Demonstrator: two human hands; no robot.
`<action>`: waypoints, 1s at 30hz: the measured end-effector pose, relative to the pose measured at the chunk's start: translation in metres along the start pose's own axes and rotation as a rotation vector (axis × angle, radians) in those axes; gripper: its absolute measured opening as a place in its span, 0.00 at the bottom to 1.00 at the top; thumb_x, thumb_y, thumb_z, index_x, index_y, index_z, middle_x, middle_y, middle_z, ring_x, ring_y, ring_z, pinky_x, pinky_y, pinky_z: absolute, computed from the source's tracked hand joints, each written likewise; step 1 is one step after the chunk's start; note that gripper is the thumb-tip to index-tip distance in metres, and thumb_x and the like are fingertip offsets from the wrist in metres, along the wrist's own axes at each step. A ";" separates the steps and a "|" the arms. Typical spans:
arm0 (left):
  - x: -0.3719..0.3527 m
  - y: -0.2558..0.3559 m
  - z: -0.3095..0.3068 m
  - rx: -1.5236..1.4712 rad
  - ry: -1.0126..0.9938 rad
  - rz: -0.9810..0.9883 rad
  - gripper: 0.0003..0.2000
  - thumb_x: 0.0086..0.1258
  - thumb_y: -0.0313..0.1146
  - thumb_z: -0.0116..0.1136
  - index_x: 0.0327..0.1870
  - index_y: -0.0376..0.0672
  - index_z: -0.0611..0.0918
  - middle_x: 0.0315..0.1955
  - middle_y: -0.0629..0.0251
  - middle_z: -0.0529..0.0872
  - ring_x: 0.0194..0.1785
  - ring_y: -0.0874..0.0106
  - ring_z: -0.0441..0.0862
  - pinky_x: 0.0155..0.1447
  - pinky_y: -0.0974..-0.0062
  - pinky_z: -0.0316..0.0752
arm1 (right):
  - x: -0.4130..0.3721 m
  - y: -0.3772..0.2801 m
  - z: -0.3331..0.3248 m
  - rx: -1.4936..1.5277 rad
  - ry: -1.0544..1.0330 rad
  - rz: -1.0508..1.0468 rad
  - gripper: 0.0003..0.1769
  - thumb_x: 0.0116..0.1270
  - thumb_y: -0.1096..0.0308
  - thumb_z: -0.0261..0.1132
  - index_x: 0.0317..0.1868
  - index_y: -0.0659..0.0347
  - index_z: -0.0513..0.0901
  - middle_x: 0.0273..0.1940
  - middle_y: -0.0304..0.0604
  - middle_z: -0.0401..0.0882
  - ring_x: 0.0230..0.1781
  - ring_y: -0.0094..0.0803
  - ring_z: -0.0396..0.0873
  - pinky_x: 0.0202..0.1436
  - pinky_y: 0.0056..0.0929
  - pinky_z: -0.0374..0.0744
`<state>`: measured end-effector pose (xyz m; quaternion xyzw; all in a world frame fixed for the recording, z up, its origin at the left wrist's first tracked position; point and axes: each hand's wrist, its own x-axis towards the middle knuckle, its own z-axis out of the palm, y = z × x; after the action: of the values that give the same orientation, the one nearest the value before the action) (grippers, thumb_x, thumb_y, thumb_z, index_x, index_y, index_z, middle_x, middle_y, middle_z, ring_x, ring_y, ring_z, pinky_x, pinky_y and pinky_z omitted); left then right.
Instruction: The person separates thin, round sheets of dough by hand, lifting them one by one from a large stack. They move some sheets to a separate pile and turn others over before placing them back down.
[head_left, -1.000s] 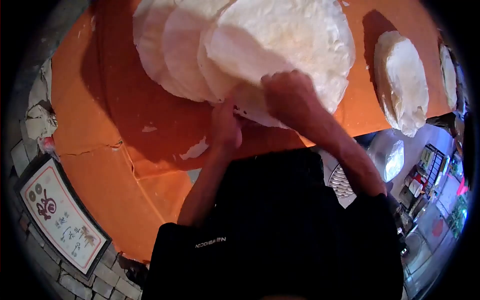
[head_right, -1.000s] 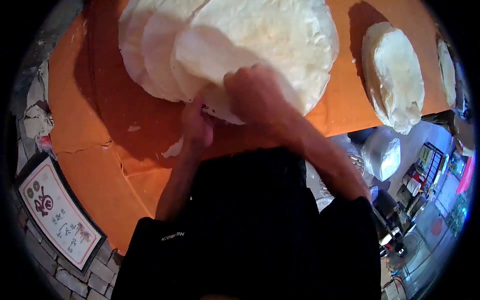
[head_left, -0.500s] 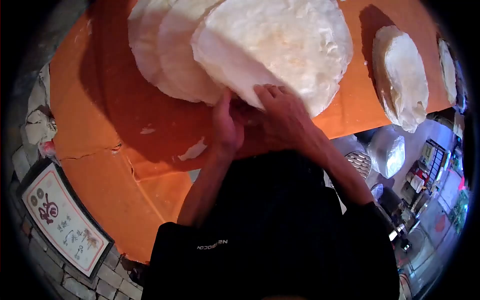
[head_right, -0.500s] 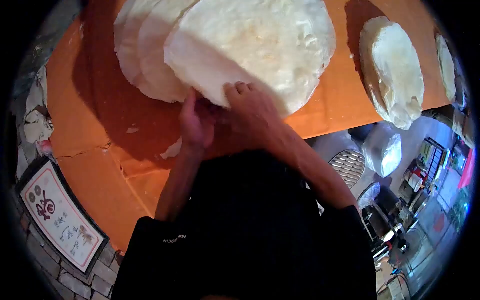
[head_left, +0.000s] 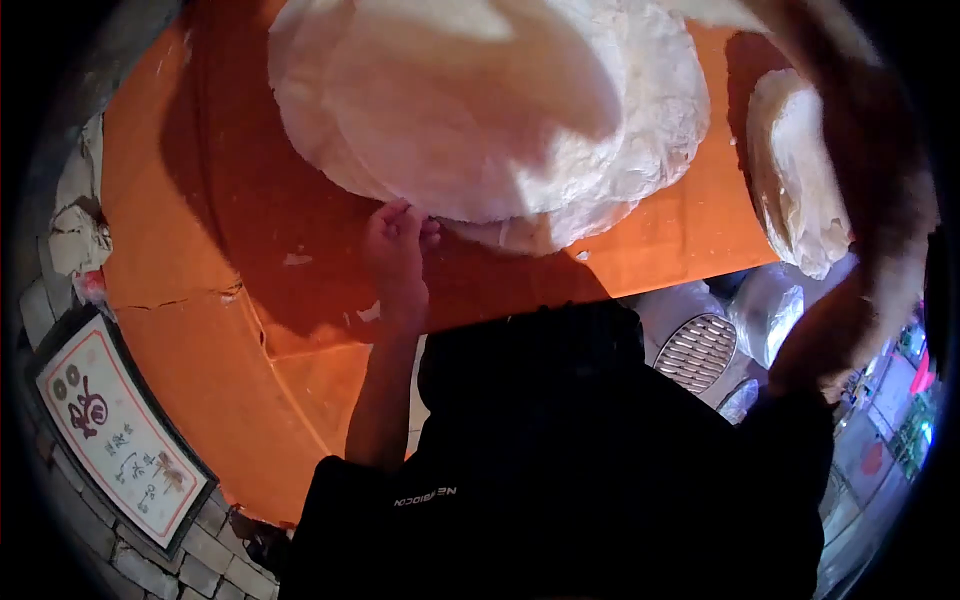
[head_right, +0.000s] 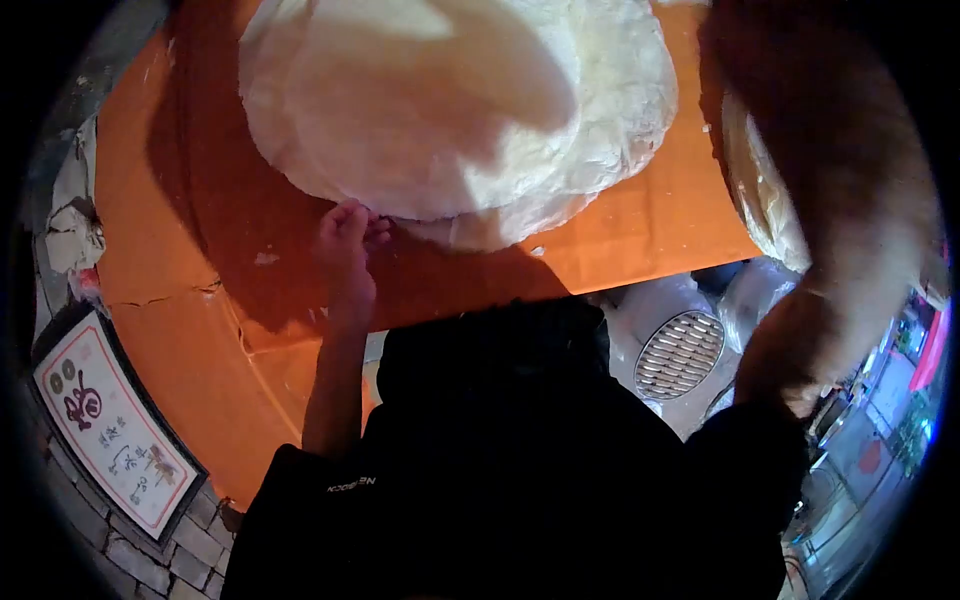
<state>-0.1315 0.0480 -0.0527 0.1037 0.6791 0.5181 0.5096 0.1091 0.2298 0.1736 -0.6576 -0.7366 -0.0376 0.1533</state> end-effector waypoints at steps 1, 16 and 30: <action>0.005 0.000 -0.002 -0.008 0.055 0.036 0.14 0.69 0.26 0.58 0.53 0.34 0.74 0.39 0.61 0.82 0.38 0.73 0.83 0.42 0.78 0.80 | -0.012 0.001 0.016 0.061 -0.044 -0.133 0.09 0.62 0.64 0.65 0.39 0.58 0.84 0.34 0.52 0.83 0.38 0.46 0.83 0.44 0.42 0.79; 0.016 0.005 0.003 0.011 0.000 -0.063 0.07 0.68 0.29 0.61 0.42 0.36 0.80 0.31 0.62 0.84 0.29 0.74 0.82 0.31 0.79 0.78 | -0.008 -0.029 0.010 -0.081 -0.095 -0.452 0.17 0.60 0.72 0.68 0.51 0.61 0.82 0.39 0.49 0.85 0.38 0.40 0.84 0.43 0.32 0.81; -0.007 -0.002 0.022 -0.357 -0.287 -0.135 0.12 0.73 0.30 0.50 0.54 0.38 0.76 0.44 0.59 0.84 0.45 0.64 0.85 0.48 0.63 0.85 | -0.124 -0.069 0.175 0.302 -0.583 -0.546 0.05 0.55 0.70 0.64 0.29 0.63 0.80 0.31 0.55 0.81 0.33 0.55 0.81 0.39 0.48 0.78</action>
<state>-0.1095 0.0559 -0.0488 0.0389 0.5026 0.5747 0.6447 0.0216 0.1474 -0.0167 -0.3918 -0.8934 0.2189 0.0175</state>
